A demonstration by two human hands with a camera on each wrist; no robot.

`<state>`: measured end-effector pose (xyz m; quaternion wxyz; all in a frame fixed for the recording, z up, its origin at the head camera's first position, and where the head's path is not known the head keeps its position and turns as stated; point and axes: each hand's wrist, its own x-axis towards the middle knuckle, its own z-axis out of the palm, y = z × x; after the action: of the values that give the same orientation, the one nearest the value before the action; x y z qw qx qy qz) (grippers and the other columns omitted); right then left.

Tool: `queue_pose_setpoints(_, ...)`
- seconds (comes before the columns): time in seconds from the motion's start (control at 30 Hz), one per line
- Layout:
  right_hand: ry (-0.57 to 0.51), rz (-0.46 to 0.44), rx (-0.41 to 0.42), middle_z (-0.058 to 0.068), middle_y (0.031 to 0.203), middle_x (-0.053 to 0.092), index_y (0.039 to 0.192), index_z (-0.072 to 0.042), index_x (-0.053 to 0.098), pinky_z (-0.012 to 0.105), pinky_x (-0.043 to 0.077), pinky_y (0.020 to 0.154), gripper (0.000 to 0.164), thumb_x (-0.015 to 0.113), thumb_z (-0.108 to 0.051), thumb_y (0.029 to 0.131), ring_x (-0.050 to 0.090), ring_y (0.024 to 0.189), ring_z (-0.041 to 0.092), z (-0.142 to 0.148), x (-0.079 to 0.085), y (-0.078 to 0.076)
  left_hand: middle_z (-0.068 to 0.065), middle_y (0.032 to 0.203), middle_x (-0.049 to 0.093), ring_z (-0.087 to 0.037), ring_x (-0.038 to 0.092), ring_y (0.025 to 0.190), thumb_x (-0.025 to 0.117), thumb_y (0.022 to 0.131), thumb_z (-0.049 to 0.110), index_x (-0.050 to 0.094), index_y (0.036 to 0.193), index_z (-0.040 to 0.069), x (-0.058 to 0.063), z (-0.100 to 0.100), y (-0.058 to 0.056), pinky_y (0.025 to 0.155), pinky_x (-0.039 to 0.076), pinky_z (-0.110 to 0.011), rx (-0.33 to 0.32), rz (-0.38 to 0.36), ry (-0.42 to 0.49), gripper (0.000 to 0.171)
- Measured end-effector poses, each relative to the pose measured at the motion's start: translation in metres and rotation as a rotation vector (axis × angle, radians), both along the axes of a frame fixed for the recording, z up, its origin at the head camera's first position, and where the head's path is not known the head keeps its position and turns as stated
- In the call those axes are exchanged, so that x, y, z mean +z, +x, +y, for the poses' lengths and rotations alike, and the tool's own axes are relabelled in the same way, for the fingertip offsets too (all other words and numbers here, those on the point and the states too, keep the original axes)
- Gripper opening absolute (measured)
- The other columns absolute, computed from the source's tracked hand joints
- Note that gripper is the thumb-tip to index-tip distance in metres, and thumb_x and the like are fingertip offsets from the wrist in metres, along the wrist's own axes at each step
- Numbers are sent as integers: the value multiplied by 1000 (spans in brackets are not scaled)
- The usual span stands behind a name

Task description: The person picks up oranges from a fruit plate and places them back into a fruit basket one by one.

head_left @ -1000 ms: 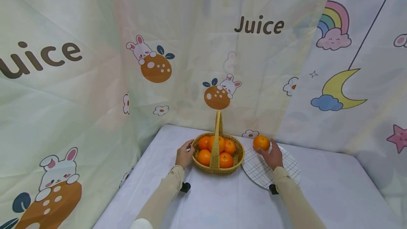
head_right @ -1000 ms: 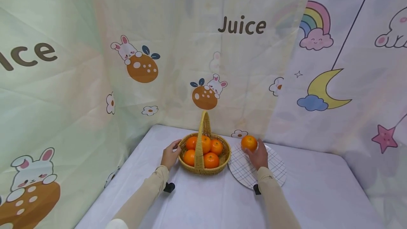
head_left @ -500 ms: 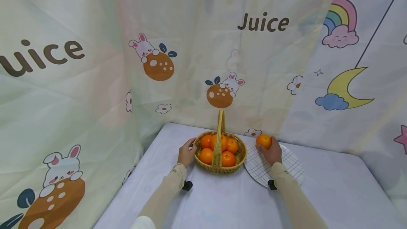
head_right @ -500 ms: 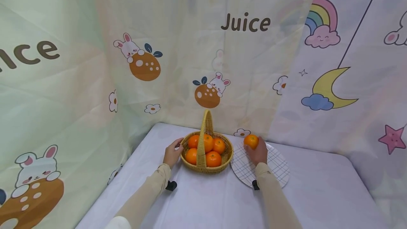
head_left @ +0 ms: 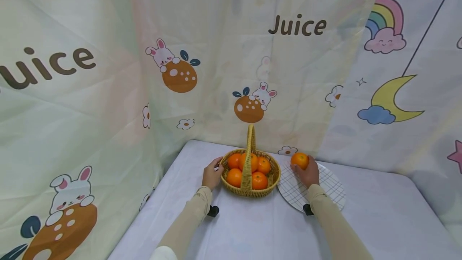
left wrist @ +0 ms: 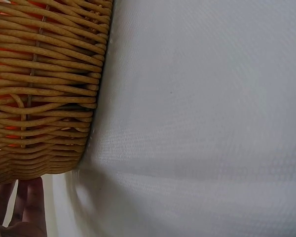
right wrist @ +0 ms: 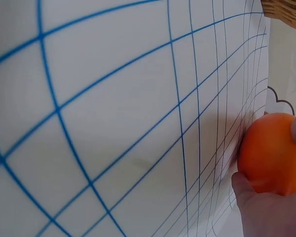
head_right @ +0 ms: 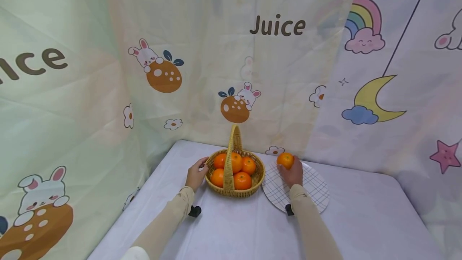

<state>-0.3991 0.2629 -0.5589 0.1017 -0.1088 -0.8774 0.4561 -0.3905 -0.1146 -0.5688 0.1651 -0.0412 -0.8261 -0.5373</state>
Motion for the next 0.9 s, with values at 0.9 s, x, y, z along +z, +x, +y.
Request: queue_pose_setpoints(0.9, 6, 122, 71, 27, 147, 33, 151, 2, 20, 57, 33, 110, 73, 62, -21, 96, 38, 128, 42, -13, 18, 15, -9, 121, 66, -24, 63, 105, 56, 95, 8, 62, 131, 7, -1, 0, 0, 92, 54, -40, 14, 7, -12, 36)
